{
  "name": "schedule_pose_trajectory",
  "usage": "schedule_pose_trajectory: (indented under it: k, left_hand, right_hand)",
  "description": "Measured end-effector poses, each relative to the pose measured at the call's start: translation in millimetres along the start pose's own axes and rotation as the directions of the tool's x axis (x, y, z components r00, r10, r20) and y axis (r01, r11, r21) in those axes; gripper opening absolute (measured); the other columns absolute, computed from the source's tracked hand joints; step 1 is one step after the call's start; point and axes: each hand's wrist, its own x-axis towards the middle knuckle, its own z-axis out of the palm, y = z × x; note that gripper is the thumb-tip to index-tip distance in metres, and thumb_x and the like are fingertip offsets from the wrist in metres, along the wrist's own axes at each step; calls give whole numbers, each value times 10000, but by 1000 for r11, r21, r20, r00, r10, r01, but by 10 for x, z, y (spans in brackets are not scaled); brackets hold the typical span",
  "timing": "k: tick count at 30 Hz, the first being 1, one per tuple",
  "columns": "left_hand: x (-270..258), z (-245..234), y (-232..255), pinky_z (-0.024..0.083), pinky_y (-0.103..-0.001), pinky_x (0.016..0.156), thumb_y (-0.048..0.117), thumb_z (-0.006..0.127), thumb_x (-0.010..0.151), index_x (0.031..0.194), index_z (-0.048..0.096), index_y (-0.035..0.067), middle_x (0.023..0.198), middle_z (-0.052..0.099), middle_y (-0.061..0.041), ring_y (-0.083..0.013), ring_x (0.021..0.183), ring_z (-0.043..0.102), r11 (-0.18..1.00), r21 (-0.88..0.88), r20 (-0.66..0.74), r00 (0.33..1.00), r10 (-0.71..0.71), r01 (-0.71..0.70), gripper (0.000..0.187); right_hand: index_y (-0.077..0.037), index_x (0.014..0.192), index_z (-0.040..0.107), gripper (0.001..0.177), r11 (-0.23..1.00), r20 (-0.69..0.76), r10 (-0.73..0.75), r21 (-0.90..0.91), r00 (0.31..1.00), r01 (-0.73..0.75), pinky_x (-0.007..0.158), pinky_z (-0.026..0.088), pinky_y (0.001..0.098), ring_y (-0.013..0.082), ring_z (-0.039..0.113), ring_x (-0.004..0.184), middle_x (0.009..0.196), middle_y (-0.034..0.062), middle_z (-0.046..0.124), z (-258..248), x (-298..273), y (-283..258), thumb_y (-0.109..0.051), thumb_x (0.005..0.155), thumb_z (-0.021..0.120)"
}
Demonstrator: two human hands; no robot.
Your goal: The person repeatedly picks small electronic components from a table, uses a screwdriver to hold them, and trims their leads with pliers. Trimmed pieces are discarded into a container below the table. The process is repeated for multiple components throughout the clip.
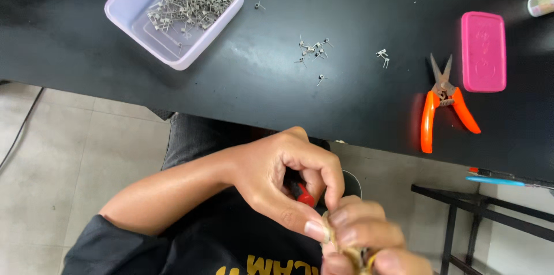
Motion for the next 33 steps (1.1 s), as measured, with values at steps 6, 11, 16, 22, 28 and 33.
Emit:
schedule_pose_trajectory:
  k: [6, 11, 16, 22, 28, 33]
  left_hand:
    - [24, -11, 40, 352, -228, 559, 307, 736, 909, 903, 641, 111, 634, 557, 30, -76, 574, 392, 1000, -14, -10, 1000, 13, -14, 218]
    - [-13, -71, -31, 343, -244, 541, 564, 661, 826, 874, 685, 97, 687, 635, -15, -113, 534, 393, 979, 194, -37, 996, 78, -69, 470]
    - [-11, 20, 100, 557, -318, 768, 358, 624, 990, 1039, 651, 56, 994, 647, -100, -226, 840, 661, 948, 226, -70, 966, 247, -226, 307]
    - [-27, 27, 122, 546, -299, 730, 226, 626, 1031, 1023, 689, 58, 1046, 656, -89, -206, 799, 662, 934, 273, -65, 964, 257, -230, 179]
    - [-57, 48, 51, 545, -322, 796, 249, 593, 1054, 1024, 665, 54, 1034, 656, -92, -207, 859, 645, 974, 134, -107, 975, 197, -182, 209]
    - [-79, 53, -43, 561, -301, 845, 269, 581, 1083, 1045, 686, 103, 1077, 662, -54, -179, 923, 668, 991, 9, -101, 986, 136, -136, 200]
  right_hand:
    - [-307, 1286, 503, 403, 976, 124, -18, -211, 992, 44, 769, 582, 289, 121, 661, 870, 1049, -86, 623, 64, 53, -87, -53, 983, 582]
    - [-277, 1383, 476, 469, 924, 201, -182, -300, 963, 237, 761, 622, 320, 191, 645, 869, 1091, -38, 610, -63, 54, 87, -76, 980, 605]
    - [-279, 1376, 469, 475, 912, 189, -224, -306, 956, 275, 771, 638, 338, 192, 623, 865, 1076, -37, 593, -108, 19, 159, -82, 968, 614]
    - [-249, 1316, 469, 399, 932, 176, -204, -266, 963, 246, 777, 607, 320, 176, 647, 847, 1065, -23, 619, -67, 72, 168, -89, 982, 618]
    - [-168, 1166, 488, 228, 993, 7, 116, -18, 993, -116, 674, 492, 335, 195, 570, 728, 856, 99, 588, 46, 102, 10, -187, 995, 637]
    - [-169, 1167, 474, 219, 972, 86, 234, -37, 969, -231, 673, 491, 300, 175, 517, 713, 885, 94, 612, 33, 136, -124, -136, 982, 587]
